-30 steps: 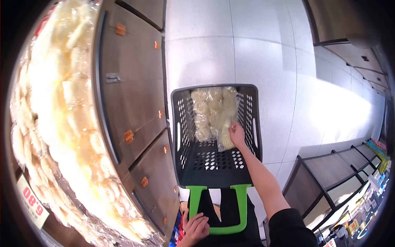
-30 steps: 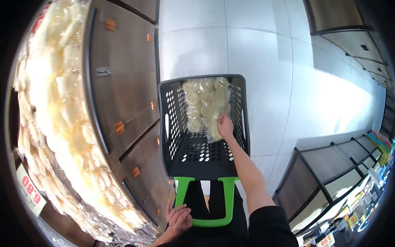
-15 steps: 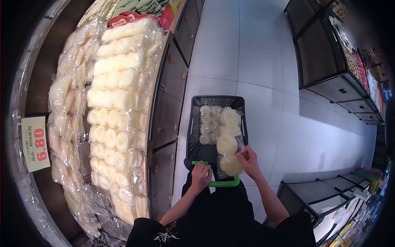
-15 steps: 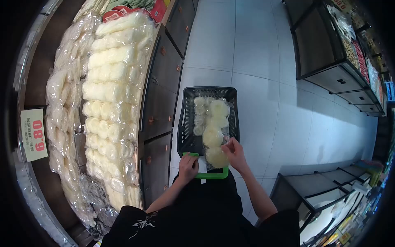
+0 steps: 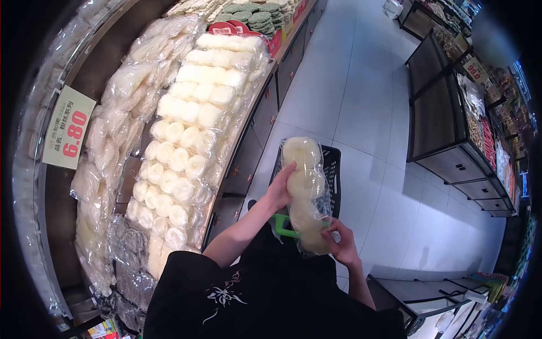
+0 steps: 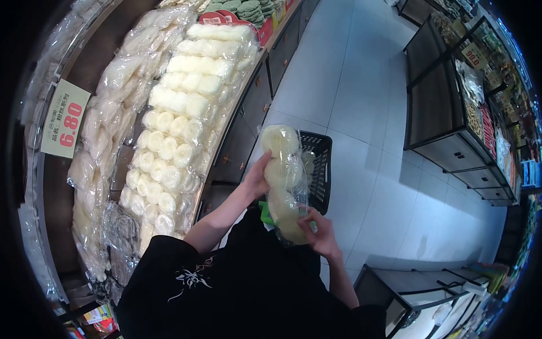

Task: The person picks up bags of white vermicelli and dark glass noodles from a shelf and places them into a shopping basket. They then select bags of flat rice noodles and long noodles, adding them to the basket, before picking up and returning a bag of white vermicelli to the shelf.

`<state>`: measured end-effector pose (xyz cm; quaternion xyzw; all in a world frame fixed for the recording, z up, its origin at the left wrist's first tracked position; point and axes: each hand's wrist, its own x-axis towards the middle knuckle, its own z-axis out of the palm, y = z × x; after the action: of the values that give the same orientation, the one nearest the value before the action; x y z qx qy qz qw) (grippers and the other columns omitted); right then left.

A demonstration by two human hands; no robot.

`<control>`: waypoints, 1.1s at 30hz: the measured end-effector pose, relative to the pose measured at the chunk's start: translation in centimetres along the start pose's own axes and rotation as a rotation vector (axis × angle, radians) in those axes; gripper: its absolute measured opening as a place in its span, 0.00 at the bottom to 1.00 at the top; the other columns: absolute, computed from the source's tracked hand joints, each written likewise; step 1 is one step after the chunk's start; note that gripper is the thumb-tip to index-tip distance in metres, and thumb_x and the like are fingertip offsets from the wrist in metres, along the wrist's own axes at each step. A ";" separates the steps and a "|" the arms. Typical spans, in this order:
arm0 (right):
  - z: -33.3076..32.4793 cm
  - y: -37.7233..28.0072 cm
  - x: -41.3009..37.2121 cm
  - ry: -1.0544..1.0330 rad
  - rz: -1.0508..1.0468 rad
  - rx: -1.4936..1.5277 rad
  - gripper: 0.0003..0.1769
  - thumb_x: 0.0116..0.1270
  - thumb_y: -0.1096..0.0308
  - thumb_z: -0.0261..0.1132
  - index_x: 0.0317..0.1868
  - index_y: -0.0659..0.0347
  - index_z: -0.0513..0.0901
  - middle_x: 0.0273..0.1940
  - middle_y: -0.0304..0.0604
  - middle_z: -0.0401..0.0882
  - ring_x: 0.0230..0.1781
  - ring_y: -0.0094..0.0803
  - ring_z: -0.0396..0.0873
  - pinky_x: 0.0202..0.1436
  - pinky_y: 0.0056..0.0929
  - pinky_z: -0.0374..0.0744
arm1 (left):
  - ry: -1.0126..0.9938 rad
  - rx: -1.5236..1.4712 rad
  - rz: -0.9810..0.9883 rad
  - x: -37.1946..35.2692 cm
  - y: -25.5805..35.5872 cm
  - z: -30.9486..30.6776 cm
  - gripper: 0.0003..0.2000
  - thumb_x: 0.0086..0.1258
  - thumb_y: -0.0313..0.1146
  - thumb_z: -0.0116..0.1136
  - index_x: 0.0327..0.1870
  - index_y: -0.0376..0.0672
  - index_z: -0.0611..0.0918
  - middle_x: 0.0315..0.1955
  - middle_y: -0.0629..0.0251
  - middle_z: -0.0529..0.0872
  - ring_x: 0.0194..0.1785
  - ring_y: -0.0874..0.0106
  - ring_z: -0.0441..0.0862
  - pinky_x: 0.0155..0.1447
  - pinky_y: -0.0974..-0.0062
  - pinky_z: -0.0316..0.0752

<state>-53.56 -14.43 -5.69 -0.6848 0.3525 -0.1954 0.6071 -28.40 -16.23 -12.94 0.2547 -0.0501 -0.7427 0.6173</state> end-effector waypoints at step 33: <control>11.3 5.0 6.0 -0.218 0.304 0.399 0.13 0.67 0.72 0.67 0.48 0.72 0.84 0.42 0.41 0.86 0.41 0.24 0.82 0.48 0.23 0.77 | 0.484 -0.139 0.809 -18.4 10.5 -9.9 0.24 0.76 0.33 0.52 0.68 0.31 0.64 0.55 0.46 0.81 0.58 0.59 0.82 0.60 0.61 0.80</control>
<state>-42.89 -10.99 -13.63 -0.5078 0.3384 -0.0929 0.7868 -12.64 1.04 -11.62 0.3385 0.0499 -0.3639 0.8663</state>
